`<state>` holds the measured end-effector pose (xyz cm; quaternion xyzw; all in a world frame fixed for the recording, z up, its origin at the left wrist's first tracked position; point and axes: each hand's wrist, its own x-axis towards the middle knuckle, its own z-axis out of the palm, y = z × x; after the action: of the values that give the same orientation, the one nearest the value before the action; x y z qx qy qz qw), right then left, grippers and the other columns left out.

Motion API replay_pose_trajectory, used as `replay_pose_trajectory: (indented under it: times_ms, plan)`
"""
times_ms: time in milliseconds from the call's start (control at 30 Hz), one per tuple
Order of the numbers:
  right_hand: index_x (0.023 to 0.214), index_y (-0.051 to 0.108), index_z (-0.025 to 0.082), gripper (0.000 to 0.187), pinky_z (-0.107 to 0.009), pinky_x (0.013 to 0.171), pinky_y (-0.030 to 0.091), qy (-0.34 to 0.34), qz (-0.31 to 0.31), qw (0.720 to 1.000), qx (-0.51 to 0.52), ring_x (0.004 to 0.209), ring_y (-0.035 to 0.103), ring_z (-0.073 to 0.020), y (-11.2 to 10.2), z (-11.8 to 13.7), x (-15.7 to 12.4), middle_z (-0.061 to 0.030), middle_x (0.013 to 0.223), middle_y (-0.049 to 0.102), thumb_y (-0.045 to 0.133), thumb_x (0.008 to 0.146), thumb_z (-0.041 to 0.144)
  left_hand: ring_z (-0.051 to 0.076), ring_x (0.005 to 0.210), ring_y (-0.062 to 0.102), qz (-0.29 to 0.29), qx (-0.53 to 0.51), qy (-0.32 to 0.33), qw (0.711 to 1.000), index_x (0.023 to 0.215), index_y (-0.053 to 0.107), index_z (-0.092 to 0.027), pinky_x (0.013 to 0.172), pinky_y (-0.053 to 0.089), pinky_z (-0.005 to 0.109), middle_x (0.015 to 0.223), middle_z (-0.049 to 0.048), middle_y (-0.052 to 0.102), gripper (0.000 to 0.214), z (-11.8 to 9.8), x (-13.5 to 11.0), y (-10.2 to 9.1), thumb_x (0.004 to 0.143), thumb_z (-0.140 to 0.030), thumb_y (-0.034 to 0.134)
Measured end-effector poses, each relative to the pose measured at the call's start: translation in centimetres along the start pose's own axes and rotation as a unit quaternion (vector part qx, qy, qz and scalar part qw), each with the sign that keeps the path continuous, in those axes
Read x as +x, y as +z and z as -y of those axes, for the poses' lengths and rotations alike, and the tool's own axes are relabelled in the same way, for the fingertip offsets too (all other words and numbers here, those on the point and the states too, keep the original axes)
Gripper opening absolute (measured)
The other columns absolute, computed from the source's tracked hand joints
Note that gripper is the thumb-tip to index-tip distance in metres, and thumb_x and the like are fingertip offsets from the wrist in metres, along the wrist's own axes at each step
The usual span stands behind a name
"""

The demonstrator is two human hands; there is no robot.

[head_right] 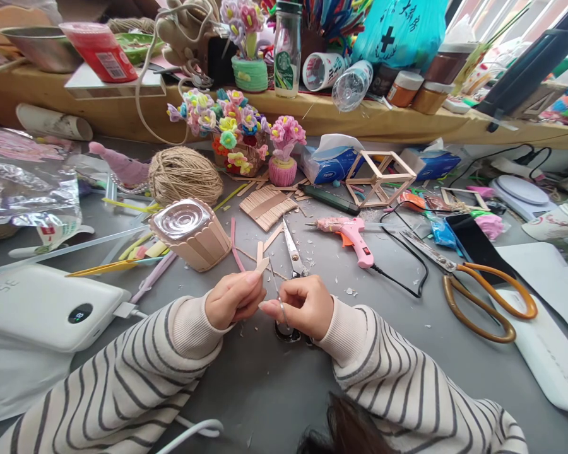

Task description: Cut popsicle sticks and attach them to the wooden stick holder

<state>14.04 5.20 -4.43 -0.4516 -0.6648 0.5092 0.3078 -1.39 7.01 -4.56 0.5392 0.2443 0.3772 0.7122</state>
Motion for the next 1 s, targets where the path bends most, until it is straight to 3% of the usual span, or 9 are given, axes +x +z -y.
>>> replay_pose_trajectory:
  times_ms: [233, 700, 1000]
  plan:
    - [0.044, 0.034, 0.017, 0.049, -0.02, 0.038, 0.021, 0.031, -0.027, 0.999, 0.015, 0.042, 0.026, -0.0049, 0.21, -0.31, 0.04, 0.0063, 0.04, 0.033, 0.06, 0.062, 0.054, 0.002, 0.029, 0.019, 0.002, -0.019, 0.001, 1.0, 0.048, 0.029, -0.018, 0.032, 0.012, 0.02, 0.033, -0.0095, 0.023, 0.043, 0.21, 0.05, -0.09, 0.08, -0.045, 0.04]
    - [0.043, 0.032, 0.017, 0.047, -0.02, 0.039, 0.02, 0.011, -0.049, 0.998, -0.028, 0.041, 0.024, -0.005, 0.33, -0.22, 0.18, 0.0064, 0.038, 0.031, 0.06, 0.065, 0.049, 0.002, 0.028, 0.019, -0.015, -0.031, -0.001, 0.999, 0.048, 0.029, -0.018, 0.031, 0.011, 0.02, 0.033, -0.0091, 0.024, 0.043, 0.08, 0.1, 0.07, 0.079, -0.045, 0.041]
    - [0.047, 0.043, 0.015, 0.052, -0.021, 0.04, 0.022, 0.011, 0.014, 1.0, 0.003, 0.042, 0.029, -0.0061, 0.08, -0.11, -0.03, 0.003, 0.042, 0.038, 0.046, 0.067, 0.062, 0.002, 0.03, 0.021, 0.015, 0.025, -0.019, 0.999, 0.048, 0.028, -0.018, 0.033, 0.015, 0.02, 0.034, -0.0083, 0.025, 0.043, -0.24, -0.11, 0.17, 0.082, -0.044, 0.036]
